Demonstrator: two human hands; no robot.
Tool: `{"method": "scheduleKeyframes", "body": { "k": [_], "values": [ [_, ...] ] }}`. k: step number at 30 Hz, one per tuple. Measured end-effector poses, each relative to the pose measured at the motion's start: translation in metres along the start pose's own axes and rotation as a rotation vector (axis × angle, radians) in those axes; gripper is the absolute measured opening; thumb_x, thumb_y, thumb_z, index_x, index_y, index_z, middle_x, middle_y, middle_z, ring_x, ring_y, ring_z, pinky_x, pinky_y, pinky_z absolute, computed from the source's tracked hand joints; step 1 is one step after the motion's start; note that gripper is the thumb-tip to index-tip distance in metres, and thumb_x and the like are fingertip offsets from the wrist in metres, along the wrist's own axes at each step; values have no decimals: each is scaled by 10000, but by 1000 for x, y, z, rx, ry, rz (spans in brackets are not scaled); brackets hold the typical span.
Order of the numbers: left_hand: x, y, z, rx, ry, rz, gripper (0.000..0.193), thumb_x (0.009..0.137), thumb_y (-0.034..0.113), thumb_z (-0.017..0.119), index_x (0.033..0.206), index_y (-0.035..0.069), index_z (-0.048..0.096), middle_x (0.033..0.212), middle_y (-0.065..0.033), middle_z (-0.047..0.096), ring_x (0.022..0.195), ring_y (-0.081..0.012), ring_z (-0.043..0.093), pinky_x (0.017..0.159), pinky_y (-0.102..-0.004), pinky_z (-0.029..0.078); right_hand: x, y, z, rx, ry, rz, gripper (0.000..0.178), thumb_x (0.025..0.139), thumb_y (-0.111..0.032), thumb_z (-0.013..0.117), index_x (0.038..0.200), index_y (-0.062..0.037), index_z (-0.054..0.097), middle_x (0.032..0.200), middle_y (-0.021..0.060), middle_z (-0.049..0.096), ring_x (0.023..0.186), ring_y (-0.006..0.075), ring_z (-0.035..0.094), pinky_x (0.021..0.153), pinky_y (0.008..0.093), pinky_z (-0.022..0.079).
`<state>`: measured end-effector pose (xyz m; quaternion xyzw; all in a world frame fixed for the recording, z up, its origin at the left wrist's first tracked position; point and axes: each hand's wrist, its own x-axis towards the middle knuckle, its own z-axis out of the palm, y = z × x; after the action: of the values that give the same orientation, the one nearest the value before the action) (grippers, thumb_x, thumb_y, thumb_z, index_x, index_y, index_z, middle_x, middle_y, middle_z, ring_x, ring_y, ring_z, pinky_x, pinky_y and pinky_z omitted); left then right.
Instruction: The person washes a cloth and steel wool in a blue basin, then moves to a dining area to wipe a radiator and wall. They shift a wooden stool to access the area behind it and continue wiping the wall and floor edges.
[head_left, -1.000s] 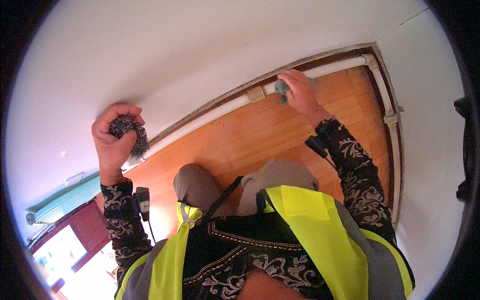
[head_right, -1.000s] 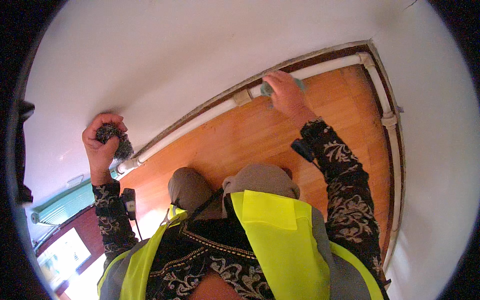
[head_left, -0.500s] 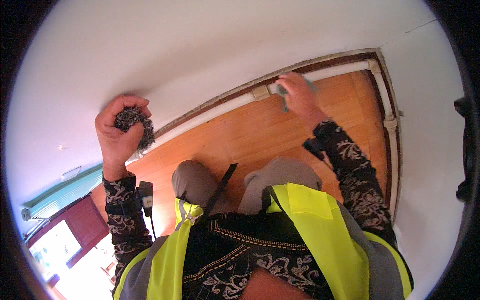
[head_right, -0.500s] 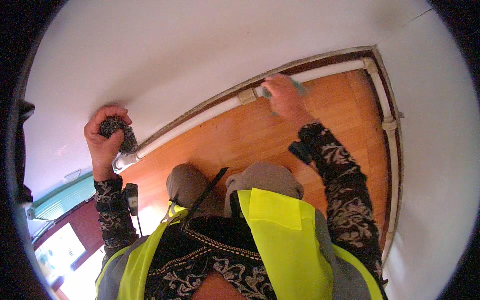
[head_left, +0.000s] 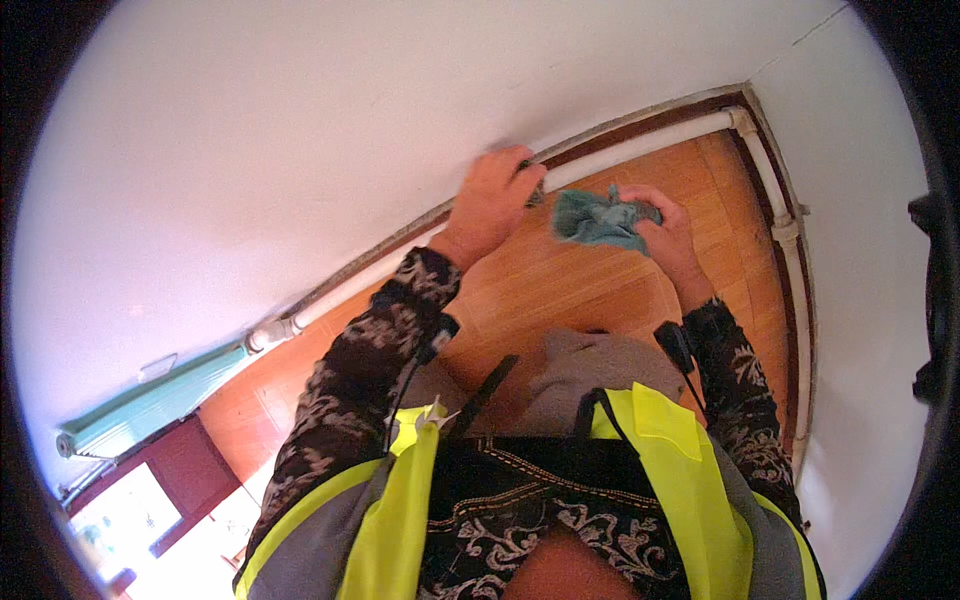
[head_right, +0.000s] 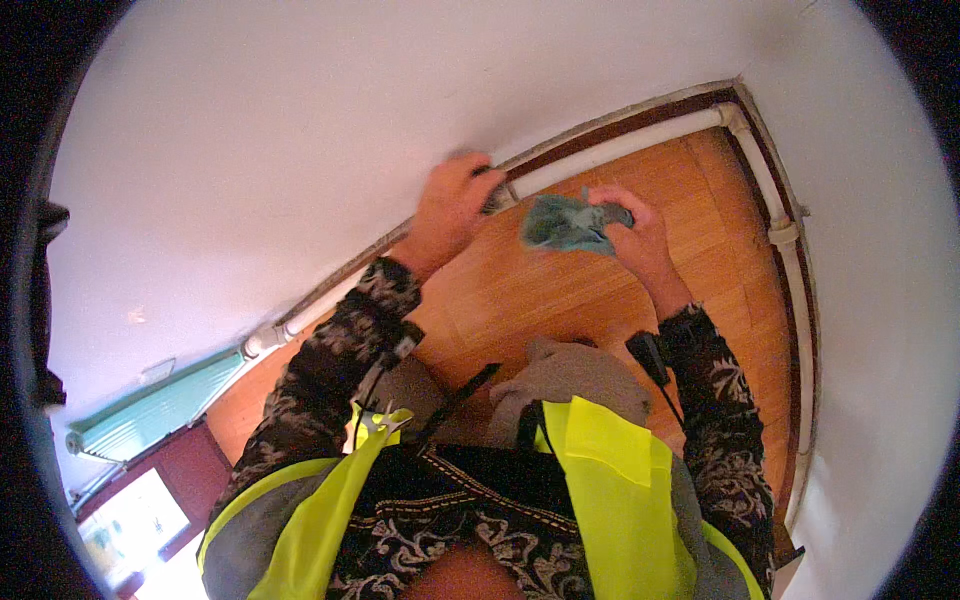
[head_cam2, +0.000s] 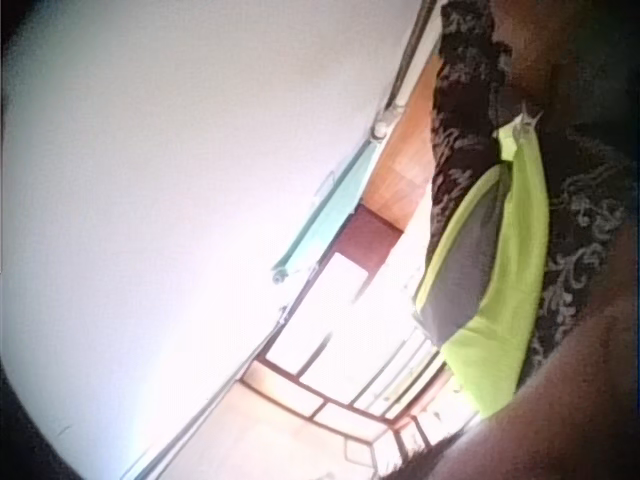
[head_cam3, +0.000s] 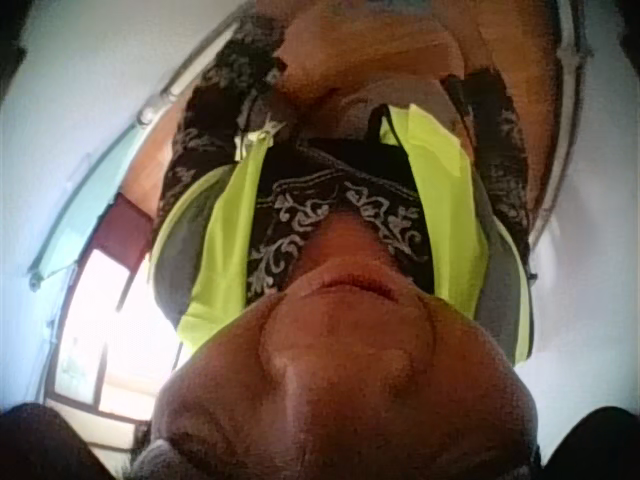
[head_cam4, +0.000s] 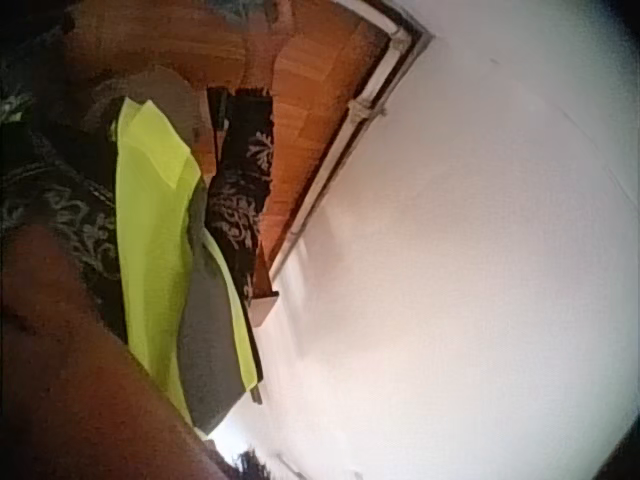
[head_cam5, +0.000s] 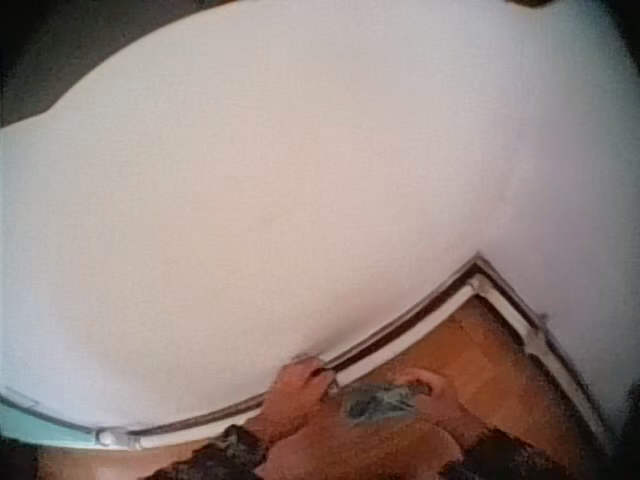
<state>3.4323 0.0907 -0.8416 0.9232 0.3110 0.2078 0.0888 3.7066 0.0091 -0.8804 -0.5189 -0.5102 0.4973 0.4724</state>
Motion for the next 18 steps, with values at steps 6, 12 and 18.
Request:
{"method": "scheduleKeyframes", "body": {
  "k": [6, 12, 18],
  "values": [
    [-18, 2, 52, -25, -190, -117, 436, 700, 126, 675, 1118, 63, 570, 1102, -181, 519, 1056, -376, 492, 919, -448, 421, -35, 10, -1, 97, 162, 226, 343, 686, 72, 471, 977, -12, 631, 1057, 88, 629, 1010, 184, 585, 876, 292, 459],
    [-41, -13, 51, -42, -170, -131, 283, 714, 75, 651, 997, 76, 636, 1047, -158, 523, 1001, -366, 501, 853, -445, 453, -34, 9, -4, 150, 221, 355, 356, 685, 68, 493, 997, -22, 639, 1003, 67, 646, 961, 163, 597, 844, 280, 474],
    [-40, -21, 50, -164, -119, -137, 297, 663, -8, 642, 953, 42, 599, 985, -155, 511, 968, -350, 497, 809, -435, 456, -27, -3, -15, 195, 307, 196, 359, 674, 77, 485, 983, -14, 643, 1027, 65, 636, 982, 159, 590, 867, 278, 464]
  ]
}}
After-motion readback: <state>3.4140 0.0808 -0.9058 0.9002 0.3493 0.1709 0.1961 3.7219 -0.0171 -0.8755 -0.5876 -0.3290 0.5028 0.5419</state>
